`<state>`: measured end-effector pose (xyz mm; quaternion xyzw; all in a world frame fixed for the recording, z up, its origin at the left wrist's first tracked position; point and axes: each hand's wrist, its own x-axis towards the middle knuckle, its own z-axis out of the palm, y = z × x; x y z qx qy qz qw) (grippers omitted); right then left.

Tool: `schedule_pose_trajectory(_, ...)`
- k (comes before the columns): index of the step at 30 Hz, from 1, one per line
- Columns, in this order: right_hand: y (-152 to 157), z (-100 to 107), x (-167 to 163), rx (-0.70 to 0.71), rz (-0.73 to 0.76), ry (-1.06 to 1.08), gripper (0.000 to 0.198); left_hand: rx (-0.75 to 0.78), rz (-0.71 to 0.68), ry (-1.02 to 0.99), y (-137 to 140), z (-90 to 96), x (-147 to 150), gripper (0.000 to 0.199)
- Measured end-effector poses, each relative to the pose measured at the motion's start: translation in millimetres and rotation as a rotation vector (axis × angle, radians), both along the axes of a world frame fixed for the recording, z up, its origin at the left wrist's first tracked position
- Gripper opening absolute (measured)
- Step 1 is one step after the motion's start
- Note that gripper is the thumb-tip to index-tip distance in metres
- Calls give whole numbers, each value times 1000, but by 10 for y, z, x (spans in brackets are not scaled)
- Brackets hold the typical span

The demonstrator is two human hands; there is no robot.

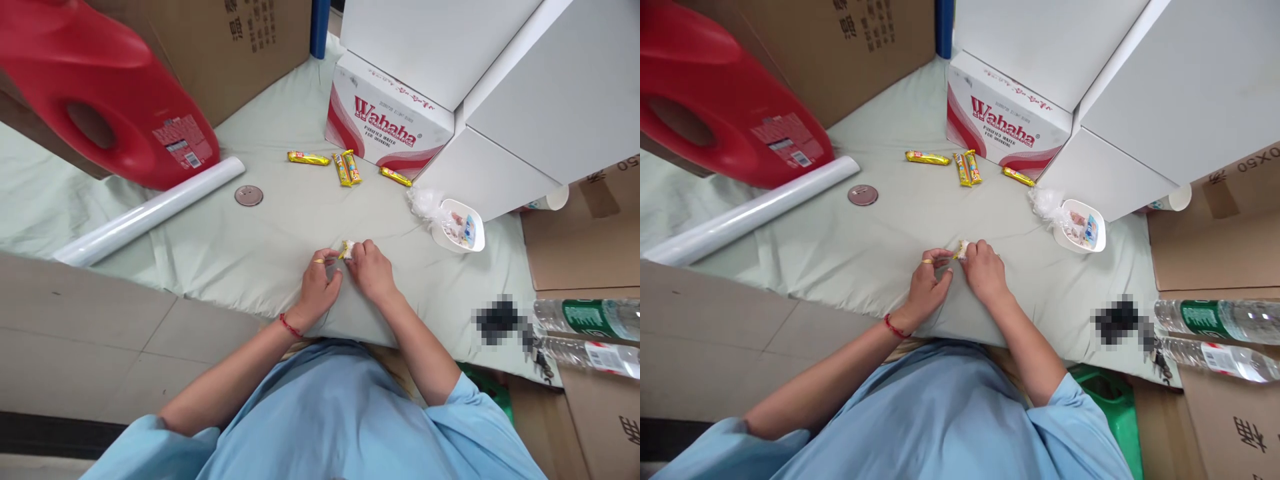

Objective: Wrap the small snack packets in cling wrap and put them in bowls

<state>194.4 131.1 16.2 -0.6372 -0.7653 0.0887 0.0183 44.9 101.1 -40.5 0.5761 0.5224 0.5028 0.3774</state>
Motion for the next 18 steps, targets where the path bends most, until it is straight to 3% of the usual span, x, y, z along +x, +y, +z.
schedule_pose_trajectory(2,29,110,84,17,-34,119,14,-22,31,-36,-22,39,-19,29)
schedule_pose_trajectory(5,-41,249,269,46,-89,566,22,-49,31,-125,-90,119,-29,29)
schedule_pose_trajectory(8,-189,288,398,-153,-201,1124,40,-173,-107,-369,-155,216,35,45)
schedule_pose_trajectory(10,-292,239,410,-335,-301,1361,47,-303,-246,-517,-172,267,111,50)
schedule_pose_trajectory(12,-383,146,374,-400,-379,1489,49,-388,-316,-555,-171,292,190,48)
schedule_pose_trajectory(15,-505,-2,287,-301,-420,1549,53,-402,-289,-482,-165,277,279,41)
schedule_pose_trajectory(18,-601,-91,273,-215,-352,1461,48,-387,-355,-335,-197,240,291,36)
